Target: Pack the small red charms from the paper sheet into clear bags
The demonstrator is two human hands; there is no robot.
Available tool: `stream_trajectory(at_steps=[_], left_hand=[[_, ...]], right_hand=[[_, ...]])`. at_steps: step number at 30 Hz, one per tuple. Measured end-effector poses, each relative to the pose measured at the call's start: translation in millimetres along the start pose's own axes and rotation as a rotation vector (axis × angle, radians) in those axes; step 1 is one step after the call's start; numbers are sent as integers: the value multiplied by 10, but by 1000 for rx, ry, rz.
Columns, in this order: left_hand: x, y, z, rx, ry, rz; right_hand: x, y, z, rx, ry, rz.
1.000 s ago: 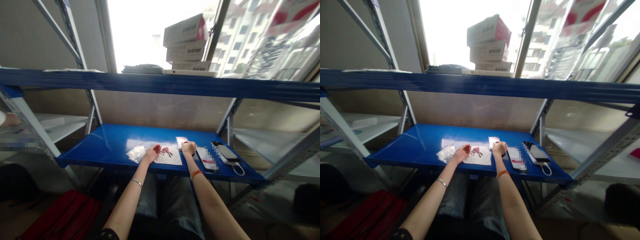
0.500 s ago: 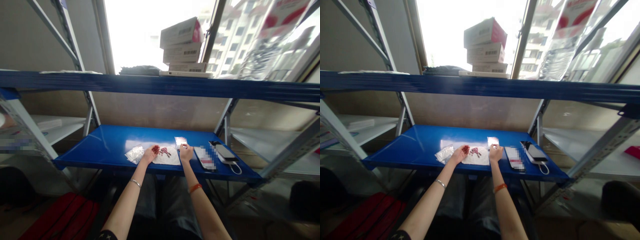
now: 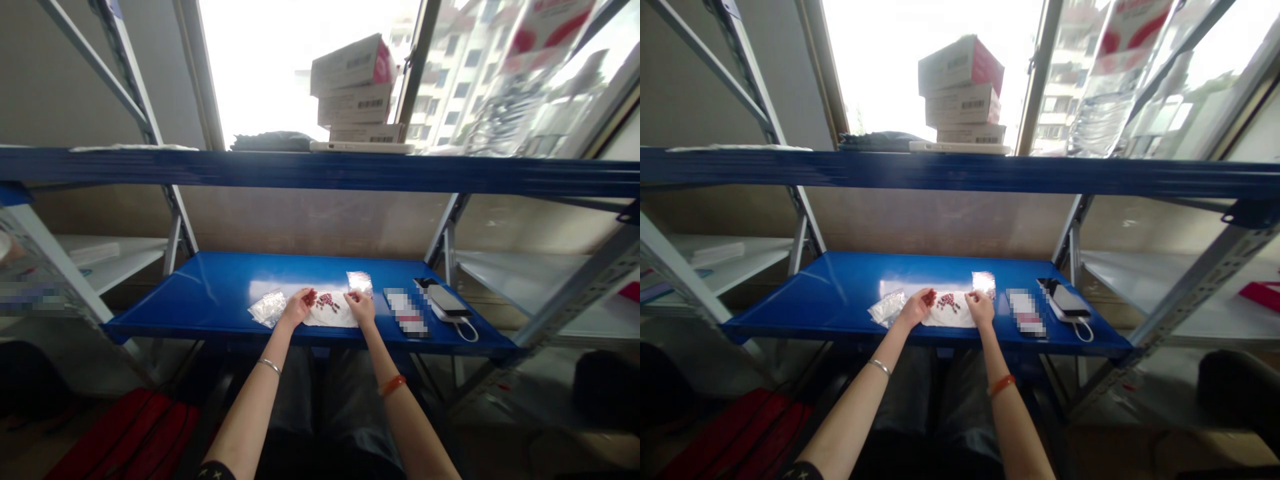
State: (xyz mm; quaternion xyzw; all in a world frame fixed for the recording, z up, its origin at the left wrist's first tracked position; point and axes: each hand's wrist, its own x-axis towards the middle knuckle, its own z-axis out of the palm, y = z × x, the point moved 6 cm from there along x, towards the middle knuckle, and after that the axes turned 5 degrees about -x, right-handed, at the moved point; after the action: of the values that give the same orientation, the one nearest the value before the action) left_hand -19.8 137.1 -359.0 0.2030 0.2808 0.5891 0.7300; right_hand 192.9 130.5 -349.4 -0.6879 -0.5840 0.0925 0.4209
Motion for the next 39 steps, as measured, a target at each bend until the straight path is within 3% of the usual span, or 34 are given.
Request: stream_trajectory(at_steps=[5,10,14,18,21,31,39], left_hand=[[-55,199,-64,104,63,191],[-223,612,-218,279,183,424],[-429,873,-299,924,346,672],[-558,800,-315,1533,530,770],[-591,718,-276,1756,596,815],[-541,673,-326,1842,563,740],[-599,709,-357,1653,582,959]], right_hand=[[-52,-79,46,-84,-79,-12],[-96,-178,51,-201,-157,-32],[-121,-233,24,-249,-188,-25],[-135,-248,8,-258,-198,-16],[-127,-231,4,-235,-179,-11],[-85,-136,-5,-84,-79,16],[-116,-111,-198,252,189,33]])
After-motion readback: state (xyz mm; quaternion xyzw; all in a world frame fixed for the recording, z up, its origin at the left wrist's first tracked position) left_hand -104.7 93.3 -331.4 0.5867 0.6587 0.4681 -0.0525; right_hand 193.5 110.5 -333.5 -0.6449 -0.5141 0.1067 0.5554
